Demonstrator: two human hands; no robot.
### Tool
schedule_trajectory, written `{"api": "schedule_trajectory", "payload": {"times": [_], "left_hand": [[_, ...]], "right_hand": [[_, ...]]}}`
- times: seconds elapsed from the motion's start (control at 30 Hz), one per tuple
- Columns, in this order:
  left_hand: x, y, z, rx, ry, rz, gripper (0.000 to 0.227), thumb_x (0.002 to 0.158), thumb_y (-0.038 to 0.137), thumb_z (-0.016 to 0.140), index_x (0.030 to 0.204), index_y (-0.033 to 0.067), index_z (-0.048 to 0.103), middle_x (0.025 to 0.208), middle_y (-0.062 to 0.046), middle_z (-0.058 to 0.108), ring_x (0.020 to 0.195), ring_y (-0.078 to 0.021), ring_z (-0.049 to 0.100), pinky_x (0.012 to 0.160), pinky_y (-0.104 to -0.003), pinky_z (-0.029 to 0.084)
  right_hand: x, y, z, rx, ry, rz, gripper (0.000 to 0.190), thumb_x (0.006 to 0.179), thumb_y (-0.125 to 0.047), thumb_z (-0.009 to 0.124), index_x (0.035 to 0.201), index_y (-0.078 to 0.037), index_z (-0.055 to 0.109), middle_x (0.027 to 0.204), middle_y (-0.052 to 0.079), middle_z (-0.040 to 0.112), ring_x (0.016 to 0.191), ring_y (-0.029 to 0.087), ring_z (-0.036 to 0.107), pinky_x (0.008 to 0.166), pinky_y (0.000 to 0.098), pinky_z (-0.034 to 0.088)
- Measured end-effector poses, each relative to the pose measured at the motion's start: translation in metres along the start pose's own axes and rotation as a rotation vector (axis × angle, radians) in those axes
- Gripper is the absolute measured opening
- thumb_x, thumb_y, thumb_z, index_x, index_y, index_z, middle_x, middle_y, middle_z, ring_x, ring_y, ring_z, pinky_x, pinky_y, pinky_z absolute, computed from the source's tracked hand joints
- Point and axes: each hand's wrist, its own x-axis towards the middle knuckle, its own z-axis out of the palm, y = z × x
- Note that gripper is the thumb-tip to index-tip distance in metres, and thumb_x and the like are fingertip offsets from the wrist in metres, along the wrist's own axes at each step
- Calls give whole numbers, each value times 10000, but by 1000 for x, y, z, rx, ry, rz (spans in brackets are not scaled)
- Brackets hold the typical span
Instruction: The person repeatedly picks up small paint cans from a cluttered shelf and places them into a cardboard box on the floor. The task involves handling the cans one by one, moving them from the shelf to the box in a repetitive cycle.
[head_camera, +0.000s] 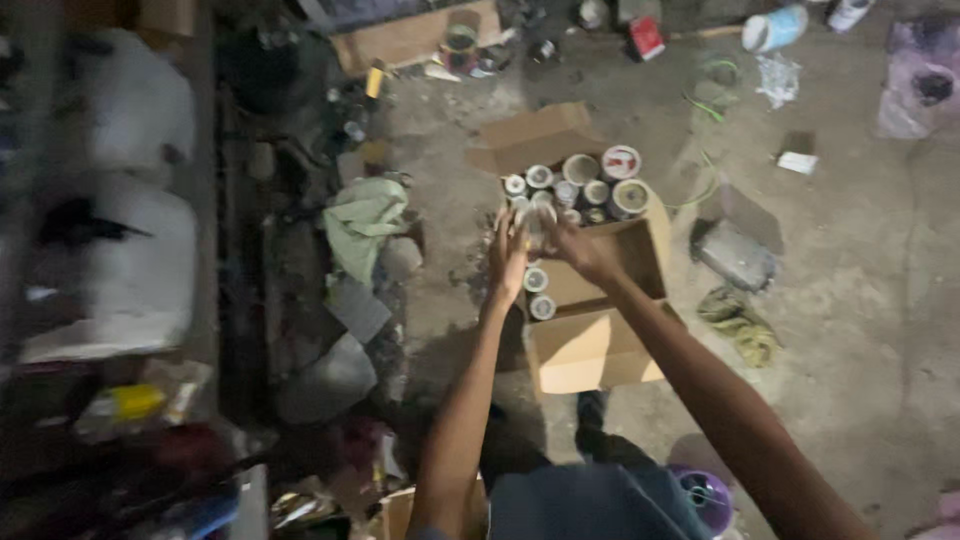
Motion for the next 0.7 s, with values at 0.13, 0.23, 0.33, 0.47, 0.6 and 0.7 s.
{"api": "schedule_trajectory", "payload": {"times": [0.13, 0.23, 0.33, 0.47, 0.6, 0.7], "left_hand": [[-89, -50, 103, -140, -67, -252, 473, 1107, 288, 550, 1515, 55, 490, 1507, -238, 559, 1346, -397, 560, 1090, -456, 459], [-138, -79, 152, -241, -73, -408, 491, 1092, 290, 523, 1511, 37, 482, 1508, -227, 549, 1351, -370, 556, 1103, -447, 452], [-157, -126, 179, -249, -24, -463, 509, 1078, 291, 496, 1508, 20, 474, 1510, -216, 540, 1356, -343, 552, 1117, -438, 446], [-125, -231, 191, 279, -59, -97, 524, 1060, 262, 458, 1515, 3, 458, 1528, -202, 509, 1377, -327, 541, 1142, -436, 437], [-131, -318, 181, 586, -309, -11, 534, 1047, 213, 492, 1546, 33, 426, 1603, -246, 442, 1418, -391, 497, 1141, -427, 438], [-119, -335, 157, 784, -415, 100, 513, 1058, 241, 502, 1533, 61, 433, 1608, -286, 397, 1434, -448, 449, 1129, -454, 418]], "right_hand": [[-69, 124, -41, -387, -19, -40, 619, 1130, -381, 420, 1655, -67, 332, 1701, 209, 304, 1533, 358, 344, 1239, 410, 326], [-83, 200, -13, -477, 19, -17, 587, 1116, -313, 439, 1638, -58, 355, 1658, 202, 356, 1442, 320, 473, 1182, 364, 428], [-81, 258, -9, -793, 27, -192, 688, 933, -411, 663, 1485, -64, 444, 1549, 192, 409, 1359, 350, 501, 1115, 347, 449], [-49, 299, 3, 43, 210, 289, 594, 1060, -455, 441, 1480, -35, 464, 1474, 224, 537, 1369, 331, 503, 1137, 376, 384], [12, 350, 7, -86, 180, 126, 605, 1091, -474, 379, 1453, 5, 452, 1404, 246, 593, 1350, 353, 540, 1143, 386, 377], [28, 394, 17, -230, 123, 166, 571, 1087, -450, 383, 1448, -17, 473, 1394, 246, 593, 1298, 368, 571, 1110, 399, 425]]}}
